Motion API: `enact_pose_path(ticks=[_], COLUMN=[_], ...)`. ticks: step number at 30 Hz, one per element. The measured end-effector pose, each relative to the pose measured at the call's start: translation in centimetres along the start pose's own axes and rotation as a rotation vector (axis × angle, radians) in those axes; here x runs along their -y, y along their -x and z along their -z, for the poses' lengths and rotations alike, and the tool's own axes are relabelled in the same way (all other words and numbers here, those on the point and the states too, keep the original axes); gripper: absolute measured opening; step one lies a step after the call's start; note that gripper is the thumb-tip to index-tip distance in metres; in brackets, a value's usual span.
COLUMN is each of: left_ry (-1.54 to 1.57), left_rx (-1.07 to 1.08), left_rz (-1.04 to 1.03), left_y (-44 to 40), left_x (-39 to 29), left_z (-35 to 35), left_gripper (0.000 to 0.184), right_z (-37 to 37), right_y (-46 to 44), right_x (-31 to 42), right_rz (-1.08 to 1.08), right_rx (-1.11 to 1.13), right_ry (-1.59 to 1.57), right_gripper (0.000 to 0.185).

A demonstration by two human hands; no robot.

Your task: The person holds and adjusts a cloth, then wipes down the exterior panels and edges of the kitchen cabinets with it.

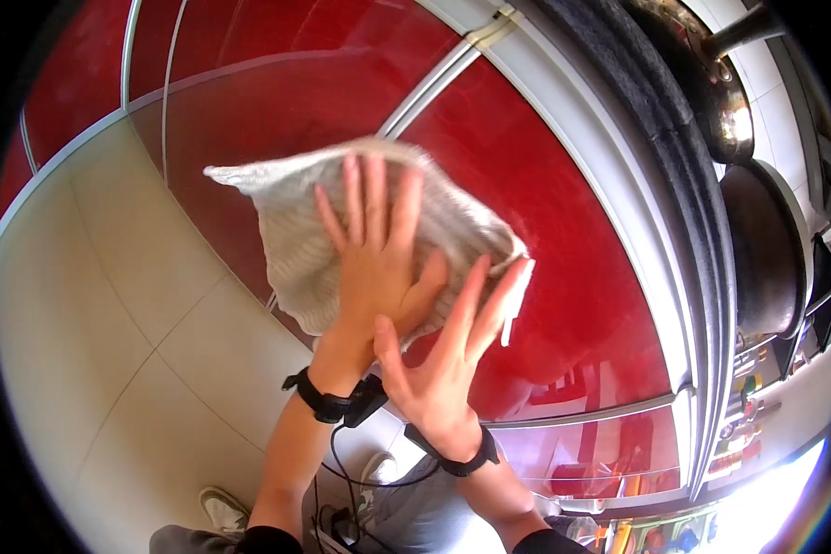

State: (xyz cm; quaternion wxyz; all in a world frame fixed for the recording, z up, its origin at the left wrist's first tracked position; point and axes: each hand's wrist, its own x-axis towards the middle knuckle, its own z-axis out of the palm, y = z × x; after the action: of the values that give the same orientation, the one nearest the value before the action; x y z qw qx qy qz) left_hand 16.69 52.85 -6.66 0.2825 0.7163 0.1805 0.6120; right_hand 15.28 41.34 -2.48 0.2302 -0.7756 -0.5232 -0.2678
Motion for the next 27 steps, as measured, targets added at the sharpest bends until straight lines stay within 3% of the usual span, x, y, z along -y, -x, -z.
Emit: enact_pose_path(ticks=[4, 7, 11, 13, 15, 18, 20, 21, 22, 24, 27], left_ry=[-0.097, 0.308, 0.372, 0.372, 0.480, 0.717, 0.693, 0.790, 0.828, 0.927, 1.020], left_rx=[0.142, 0.116, 0.089, 0.020, 0.110, 0.512, 0.458, 0.318, 0.360, 0.438, 0.512], left_rz=[-0.156, -0.274, -0.293, -0.331, -0.307, -0.235, -0.303, -0.340, -0.319, -0.287, -0.266], left_y=[-3.7, -5.3, -5.3, -4.7, -3.3, -0.7, 1.4, 1.9, 3.1, 5.6, 9.1], left_x=[-2.7, -3.6, -5.6, -6.2, -7.6, -9.8, -11.8, -13.3, -14.0, -15.6, -16.4], left_z=[1.3, 0.7, 0.3, -0.6, -0.8, -1.7, -2.8, -3.8, -4.0, -4.3, -4.3], left_gripper=[0.073, 0.078, 0.082, 0.074, 0.073, 0.071, 0.074, 0.069, 0.068, 0.066, 0.064], right_z=[1.8, 2.8, 2.8, 3.5, 4.3, 6.5, 7.9, 9.4, 10.0, 10.7, 13.0], right_y=[0.0, 0.0, 0.1, 0.1, 0.7, 1.9, 3.7, 4.5, 5.2, 6.4, 11.3], right_x=[-0.4, -1.6, -2.3, -2.4, -2.8, -4.1, -5.8, -6.2, -6.9, -7.5, -12.5], right_rz=[0.001, 0.014, -0.026, -0.020, -0.059, -0.083, -0.121, -0.127, -0.130, -0.315, -0.343], right_rx=[-0.105, -0.173, -0.300, -0.351, -0.380, -0.395, -0.431, -0.379, -0.413, -0.522, -0.646], right_ry=[0.049, 0.036, -0.036, -0.043, -0.029, 0.213, 0.241, 0.383, 0.424, 0.183, 0.125], right_gripper=[0.095, 0.094, 0.095, 0.091, 0.090, 0.090, 0.087, 0.081, 0.077, 0.075, 0.081])
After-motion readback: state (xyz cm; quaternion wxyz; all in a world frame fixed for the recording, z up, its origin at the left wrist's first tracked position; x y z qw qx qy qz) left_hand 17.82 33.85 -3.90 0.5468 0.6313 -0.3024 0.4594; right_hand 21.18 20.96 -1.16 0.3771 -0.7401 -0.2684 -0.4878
